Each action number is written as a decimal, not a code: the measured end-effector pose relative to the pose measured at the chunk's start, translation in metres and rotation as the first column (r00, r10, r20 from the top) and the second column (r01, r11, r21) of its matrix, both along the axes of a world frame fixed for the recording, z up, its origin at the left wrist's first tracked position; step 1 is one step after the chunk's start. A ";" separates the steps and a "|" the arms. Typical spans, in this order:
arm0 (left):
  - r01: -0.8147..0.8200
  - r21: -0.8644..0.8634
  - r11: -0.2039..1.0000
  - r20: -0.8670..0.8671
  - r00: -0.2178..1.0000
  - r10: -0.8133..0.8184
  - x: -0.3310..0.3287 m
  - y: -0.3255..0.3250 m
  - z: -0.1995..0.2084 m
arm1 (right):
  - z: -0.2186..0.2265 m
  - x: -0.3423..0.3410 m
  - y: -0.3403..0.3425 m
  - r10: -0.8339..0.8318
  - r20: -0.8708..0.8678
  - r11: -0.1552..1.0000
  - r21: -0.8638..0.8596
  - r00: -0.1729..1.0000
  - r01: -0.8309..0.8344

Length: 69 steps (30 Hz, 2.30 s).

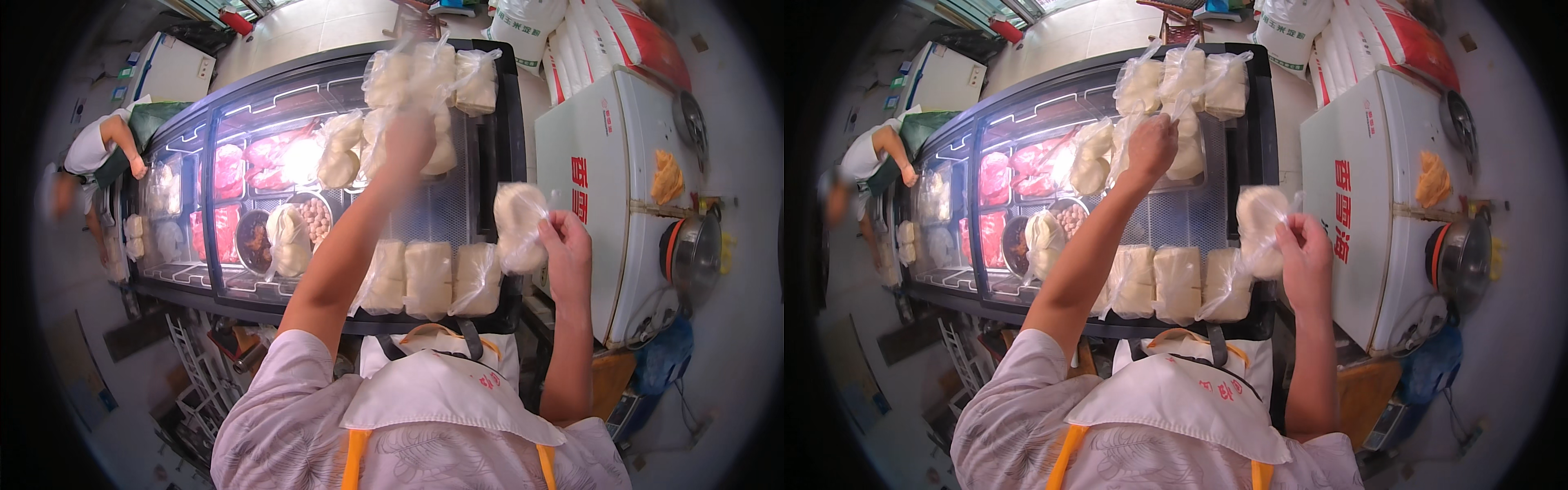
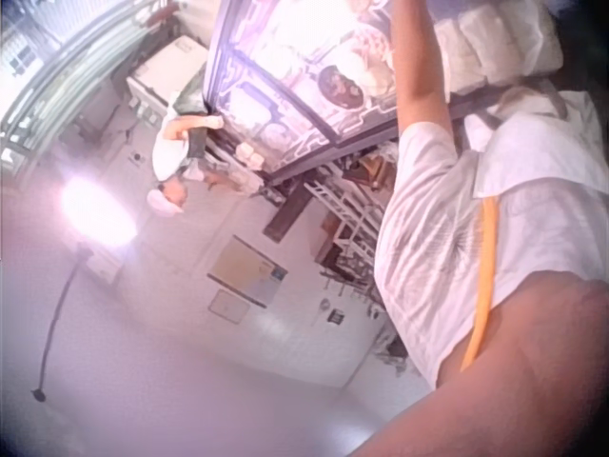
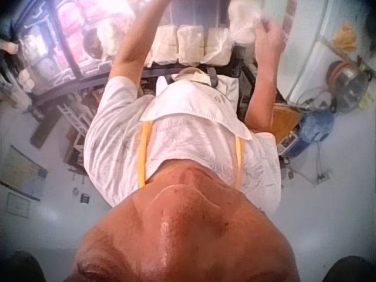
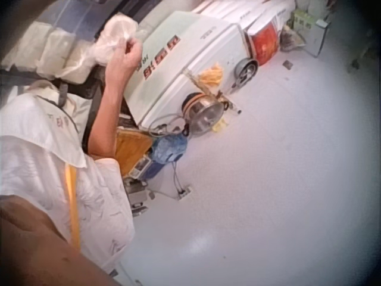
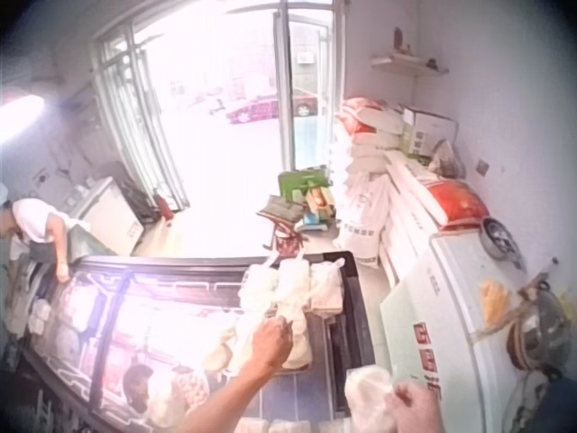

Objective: The person organizes small portions of dough on a metal surface, places them into plastic bags, and then stacks the bags into a refrigerated display case.

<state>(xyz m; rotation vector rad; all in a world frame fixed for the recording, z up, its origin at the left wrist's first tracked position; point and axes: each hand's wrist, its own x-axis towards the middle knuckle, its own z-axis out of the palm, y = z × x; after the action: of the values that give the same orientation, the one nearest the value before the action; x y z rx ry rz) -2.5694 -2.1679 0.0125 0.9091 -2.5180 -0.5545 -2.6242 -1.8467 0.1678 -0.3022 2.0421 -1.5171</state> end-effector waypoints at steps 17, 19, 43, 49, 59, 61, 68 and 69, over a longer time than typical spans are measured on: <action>0.065 -0.048 0.997 -0.002 0.998 -0.065 0.026 -0.022 0.007 | -0.120 -0.057 -0.192 -0.028 -0.048 1.000 -0.014 0.998 0.027; 0.074 -0.041 0.996 0.035 0.997 -0.072 0.026 -0.022 0.011 | -0.120 -0.058 -0.202 -0.017 -0.072 1.000 0.010 0.997 0.017; -0.209 0.144 0.967 -0.356 0.901 0.248 0.096 -0.002 0.061 | -0.211 -0.066 -0.152 0.049 -0.287 0.998 -0.031 0.957 -0.060; -0.636 -0.375 0.674 -0.253 0.770 0.586 0.317 -0.018 0.009 | -0.155 -0.023 -0.061 0.001 -0.070 0.999 0.049 0.998 0.002; -0.587 -0.122 0.801 0.320 0.741 0.591 0.377 -0.004 0.026 | -0.132 -0.014 -0.020 -0.115 -0.041 0.993 0.006 0.993 0.115; -0.584 -0.170 0.794 0.228 0.760 0.608 0.392 -0.004 0.005 | -0.128 -0.011 -0.024 -0.103 -0.038 0.995 -0.020 0.994 0.102; -0.524 0.156 0.837 -0.090 0.837 0.540 0.384 -0.032 0.005 | -0.115 0.006 -0.022 -0.121 0.006 0.991 -0.064 0.993 0.121; -0.508 0.146 0.849 -0.170 0.833 0.527 0.377 -0.037 0.009 | -0.114 0.007 -0.021 -0.128 0.013 0.989 -0.072 0.992 0.129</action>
<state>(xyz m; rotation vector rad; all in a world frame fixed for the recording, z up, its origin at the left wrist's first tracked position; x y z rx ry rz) -2.1922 -2.2049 0.0219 1.4291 -1.9518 -0.5538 -2.6175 -1.8674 0.0540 -0.1948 2.0370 -1.6700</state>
